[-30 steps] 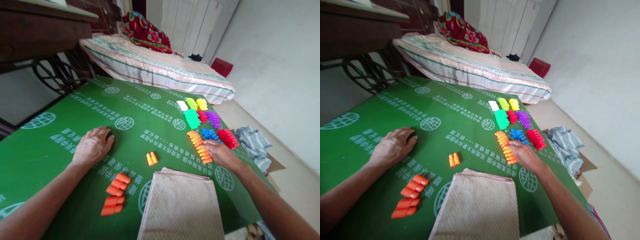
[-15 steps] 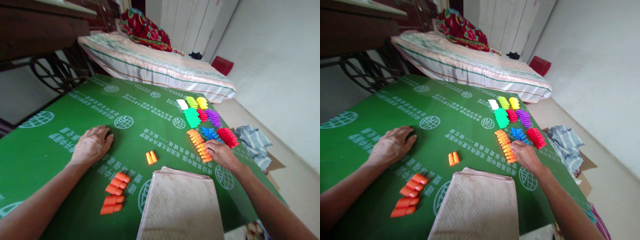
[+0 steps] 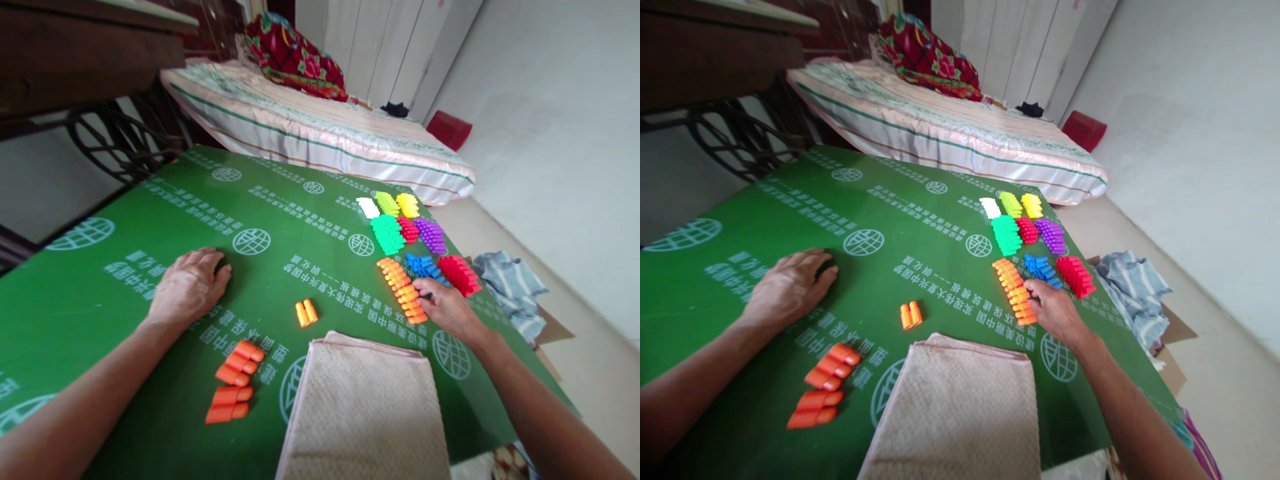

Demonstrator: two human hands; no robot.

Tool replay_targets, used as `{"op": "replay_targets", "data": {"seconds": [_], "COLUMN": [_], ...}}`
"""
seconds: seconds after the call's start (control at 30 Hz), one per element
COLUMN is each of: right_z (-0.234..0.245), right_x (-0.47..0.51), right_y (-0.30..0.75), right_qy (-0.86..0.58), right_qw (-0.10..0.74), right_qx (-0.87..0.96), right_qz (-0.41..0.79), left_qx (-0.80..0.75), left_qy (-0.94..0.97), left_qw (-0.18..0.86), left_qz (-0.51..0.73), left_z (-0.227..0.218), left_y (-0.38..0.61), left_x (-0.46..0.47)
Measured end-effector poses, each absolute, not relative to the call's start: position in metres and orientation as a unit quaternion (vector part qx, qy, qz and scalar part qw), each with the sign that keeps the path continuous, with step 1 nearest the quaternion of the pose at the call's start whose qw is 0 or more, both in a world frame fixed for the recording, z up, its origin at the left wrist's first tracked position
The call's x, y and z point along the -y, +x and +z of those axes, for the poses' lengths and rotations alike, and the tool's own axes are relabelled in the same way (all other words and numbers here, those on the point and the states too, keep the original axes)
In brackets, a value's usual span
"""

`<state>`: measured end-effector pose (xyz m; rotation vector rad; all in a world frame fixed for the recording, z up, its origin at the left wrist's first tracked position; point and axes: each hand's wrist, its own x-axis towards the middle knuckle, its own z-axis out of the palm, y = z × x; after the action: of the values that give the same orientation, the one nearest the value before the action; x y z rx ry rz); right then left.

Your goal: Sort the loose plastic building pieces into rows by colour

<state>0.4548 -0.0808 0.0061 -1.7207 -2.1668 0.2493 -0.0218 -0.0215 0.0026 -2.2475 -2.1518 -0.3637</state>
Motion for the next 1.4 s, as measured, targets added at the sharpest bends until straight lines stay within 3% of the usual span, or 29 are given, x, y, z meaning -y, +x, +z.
{"op": "replay_targets", "data": {"seconds": [0.13, 0.6, 0.9, 1.0, 1.1, 1.2, 1.4], "right_z": [-0.002, 0.001, 0.015, 0.031, 0.045, 0.053, 0.054], "right_x": [0.075, 0.071, 0.080, 0.089, 0.097, 0.099, 0.090], "right_y": [0.456, 0.452, 0.446, 0.422, 0.376, 0.318, 0.230], "right_qy": [-0.643, -0.603, -0.629, -0.614, -0.559, -0.532, -0.518], "right_qw": [0.219, 0.188, 0.134, 0.128, 0.130, 0.084, -0.007], "right_qx": [0.723, 0.763, 0.765, 0.778, 0.818, 0.839, 0.851], "right_qz": [0.126, 0.138, 0.035, -0.018, 0.016, 0.078, 0.091], "left_qx": [0.682, 0.689, 0.687, 0.686, 0.684, 0.682, 0.688], "left_qy": [-0.721, -0.715, -0.717, -0.717, -0.719, -0.721, -0.716], "left_qw": [0.012, 0.006, -0.002, -0.002, -0.002, -0.001, 0.007], "left_qz": [-0.122, -0.113, -0.122, -0.122, -0.123, -0.122, -0.115], "left_z": [0.000, 0.002, 0.004, 0.003, 0.003, 0.002, -0.001], "left_y": [-0.024, -0.021, -0.019, -0.020, -0.019, -0.019, -0.020], "left_x": [0.021, 0.023, 0.024, 0.025, 0.026, 0.026, 0.024]}}
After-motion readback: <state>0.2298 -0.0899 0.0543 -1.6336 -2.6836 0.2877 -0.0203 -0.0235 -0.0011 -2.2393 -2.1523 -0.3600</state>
